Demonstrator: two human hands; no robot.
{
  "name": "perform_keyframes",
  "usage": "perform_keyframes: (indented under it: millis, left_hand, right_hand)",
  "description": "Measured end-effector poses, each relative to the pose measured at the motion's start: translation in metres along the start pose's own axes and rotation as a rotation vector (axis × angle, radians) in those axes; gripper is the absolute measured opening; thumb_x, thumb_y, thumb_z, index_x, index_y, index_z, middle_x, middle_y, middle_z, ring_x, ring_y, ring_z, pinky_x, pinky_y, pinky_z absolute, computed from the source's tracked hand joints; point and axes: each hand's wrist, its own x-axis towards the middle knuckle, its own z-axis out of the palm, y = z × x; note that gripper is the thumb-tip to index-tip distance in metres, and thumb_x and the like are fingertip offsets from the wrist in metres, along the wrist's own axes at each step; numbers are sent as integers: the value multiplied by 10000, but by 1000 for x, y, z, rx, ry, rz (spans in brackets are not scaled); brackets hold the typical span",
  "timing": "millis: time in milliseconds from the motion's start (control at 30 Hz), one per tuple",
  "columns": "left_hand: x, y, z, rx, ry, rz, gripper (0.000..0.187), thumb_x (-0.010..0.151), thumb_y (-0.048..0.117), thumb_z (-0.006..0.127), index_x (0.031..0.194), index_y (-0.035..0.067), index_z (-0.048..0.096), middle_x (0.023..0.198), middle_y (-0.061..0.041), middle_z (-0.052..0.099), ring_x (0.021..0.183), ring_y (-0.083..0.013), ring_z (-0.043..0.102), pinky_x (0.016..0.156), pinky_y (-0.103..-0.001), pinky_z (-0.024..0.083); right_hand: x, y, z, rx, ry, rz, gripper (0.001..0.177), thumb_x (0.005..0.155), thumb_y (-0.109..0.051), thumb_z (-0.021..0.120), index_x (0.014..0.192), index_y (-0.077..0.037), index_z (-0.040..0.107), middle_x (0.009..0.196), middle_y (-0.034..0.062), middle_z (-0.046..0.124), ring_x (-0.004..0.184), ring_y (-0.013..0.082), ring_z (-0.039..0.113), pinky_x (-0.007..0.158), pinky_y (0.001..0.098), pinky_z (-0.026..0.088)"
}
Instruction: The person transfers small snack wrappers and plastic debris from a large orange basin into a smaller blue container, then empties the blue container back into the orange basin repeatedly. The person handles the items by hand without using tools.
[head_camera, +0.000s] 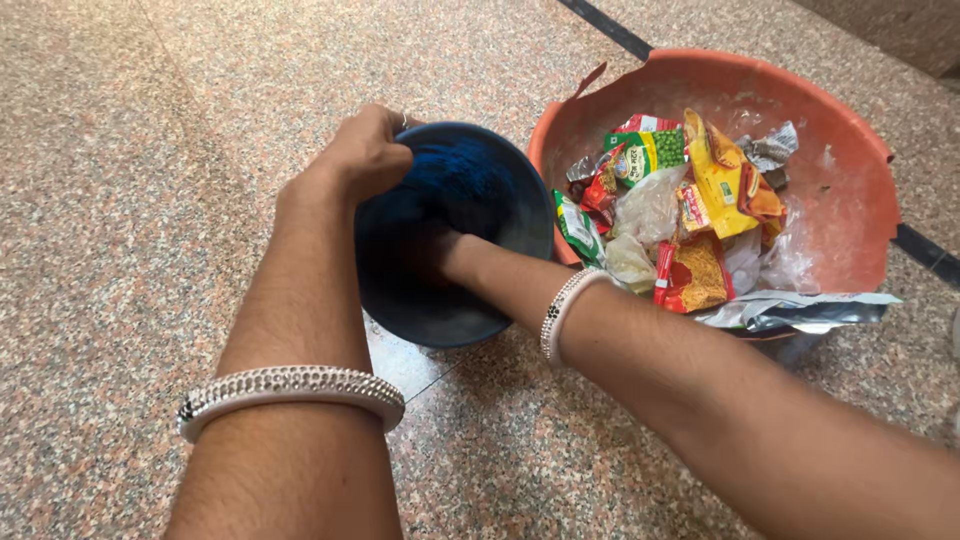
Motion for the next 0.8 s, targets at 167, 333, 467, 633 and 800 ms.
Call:
perform_keyframes:
  millis: [167, 333, 467, 633, 800]
  left_hand:
    - [-1, 2, 3, 10, -17, 84, 472, 850, 4, 533, 1263, 121, 727, 1195, -191, 739, 1152, -277, 707, 1046, -409, 508]
    - [-1, 2, 6, 5, -15, 142, 436, 851, 55, 560, 1242, 137, 737, 1198, -168, 739, 1149, -271, 701, 1038, -400, 496]
    - [6, -2, 6, 24, -17, 173, 443, 851, 56, 544, 1248, 143, 721, 1213, -175, 712, 1163, -292, 673, 1030, -406, 484]
    - [10, -13, 7, -1, 2, 202, 469, 819, 14, 529, 1225, 116, 741, 1179, -196, 740, 1162, -290, 705, 1036, -391, 506]
    - [18, -27, 9, 17, 76, 178, 512, 814, 4, 529, 1265, 141, 728, 1199, -211, 718, 1179, -310, 680, 1054, -396, 486]
  right_hand:
    - [8, 1, -11, -398, 295, -26, 308, 932, -242, 534, 1174, -125, 684, 1202, 131, 692, 1168, 330, 628, 1010, 521, 488]
    - [2, 28, 8, -384, 327, 127, 270, 911, -214, 545, 1118, -167, 711, 1176, 139, 710, 1110, 353, 648, 903, 547, 502]
    - [-1, 27, 22, 12, 65, 330, 254, 1027, -236, 519, 1140, -144, 726, 1206, 163, 703, 1134, 353, 658, 932, 523, 518]
    - [1, 14, 29, 365, -40, 388, 247, 988, -219, 547, 1126, -126, 730, 1182, 170, 700, 1117, 350, 655, 882, 513, 535]
    - [8, 6, 2, 400, -62, 339, 246, 949, -202, 575, 1112, -109, 734, 1158, 178, 697, 1100, 348, 653, 832, 503, 552]
